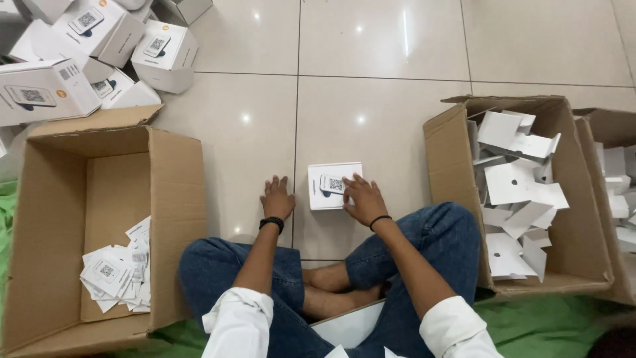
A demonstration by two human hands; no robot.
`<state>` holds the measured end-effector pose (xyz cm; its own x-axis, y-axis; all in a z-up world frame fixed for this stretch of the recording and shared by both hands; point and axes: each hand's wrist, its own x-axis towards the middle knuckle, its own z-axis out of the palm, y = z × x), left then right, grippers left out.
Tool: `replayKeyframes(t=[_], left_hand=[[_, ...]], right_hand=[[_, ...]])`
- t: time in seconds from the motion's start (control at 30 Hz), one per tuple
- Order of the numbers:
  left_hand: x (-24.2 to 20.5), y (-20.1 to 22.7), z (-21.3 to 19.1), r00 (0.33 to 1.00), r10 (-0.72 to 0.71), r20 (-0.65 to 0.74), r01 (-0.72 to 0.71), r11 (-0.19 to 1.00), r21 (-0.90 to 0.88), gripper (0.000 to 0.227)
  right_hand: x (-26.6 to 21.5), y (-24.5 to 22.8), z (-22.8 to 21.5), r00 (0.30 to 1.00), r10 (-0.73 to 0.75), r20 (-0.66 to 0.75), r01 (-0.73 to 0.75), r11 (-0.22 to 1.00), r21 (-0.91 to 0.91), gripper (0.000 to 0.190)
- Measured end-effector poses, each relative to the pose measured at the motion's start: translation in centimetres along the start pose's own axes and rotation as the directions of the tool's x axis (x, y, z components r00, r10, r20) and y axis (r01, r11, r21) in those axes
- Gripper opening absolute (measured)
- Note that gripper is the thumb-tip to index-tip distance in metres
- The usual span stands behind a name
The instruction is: The person organizes and packs small white boxes and instruction cards into larger cardboard containers.
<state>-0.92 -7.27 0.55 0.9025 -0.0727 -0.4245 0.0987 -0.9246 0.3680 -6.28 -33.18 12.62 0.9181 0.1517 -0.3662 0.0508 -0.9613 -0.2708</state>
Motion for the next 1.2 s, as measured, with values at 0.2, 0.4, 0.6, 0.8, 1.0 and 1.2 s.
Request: replayKeyframes(t=[0.2, 0.4, 0.6, 0.8, 1.0, 1.2], left_hand=[[-7.0, 1.0, -0.3, 0.992, -0.068, -0.11, -0.009, 0.815, -0.58, 0.059], [-9.8, 1.6, 0.3, 0.985, 0.088, -0.146, -0.161, 0.76, -0.629, 0.068], [-9.7, 3.5, 0.4, 0.99, 0.112, -0.082, -0.133, 0.603, -0.787, 0.088], [-9.1, 1.6, 1.4, 0.994, -0.014, -0.105, -0.084, 0.502, -0.861, 0.079], [-9.4, 0.0, 1.1, 0.969, -0.245, -0.034, 0.099, 0.511, -0.854, 0.063], [-8.0, -1.3, 2.9, 0.991, -0.133, -0.007, 0.056, 0.46, -0.886, 0.061]], right_hand=[[-3.3, -2.2, 0.1, 0.994, -0.068, -0.086, 0.065, 0.997, -0.03, 0.035], [-3.3, 0.9, 5.1, 0.922, 0.253, -0.294, -0.143, 0.926, 0.349, 0.081], [-1.3, 3.6, 8.7, 0.951, 0.298, -0.086, -0.149, 0.682, 0.716, 0.086], [-1.9, 2.3, 8.4, 0.986, 0.164, -0.008, -0.096, 0.614, 0.783, 0.069], [-2.7, 0.3, 7.9, 0.947, 0.103, 0.304, -0.304, 0.599, 0.741, 0.071], [-3.1, 0.5, 6.9, 0.927, 0.11, 0.359, -0.367, 0.47, 0.803, 0.085]])
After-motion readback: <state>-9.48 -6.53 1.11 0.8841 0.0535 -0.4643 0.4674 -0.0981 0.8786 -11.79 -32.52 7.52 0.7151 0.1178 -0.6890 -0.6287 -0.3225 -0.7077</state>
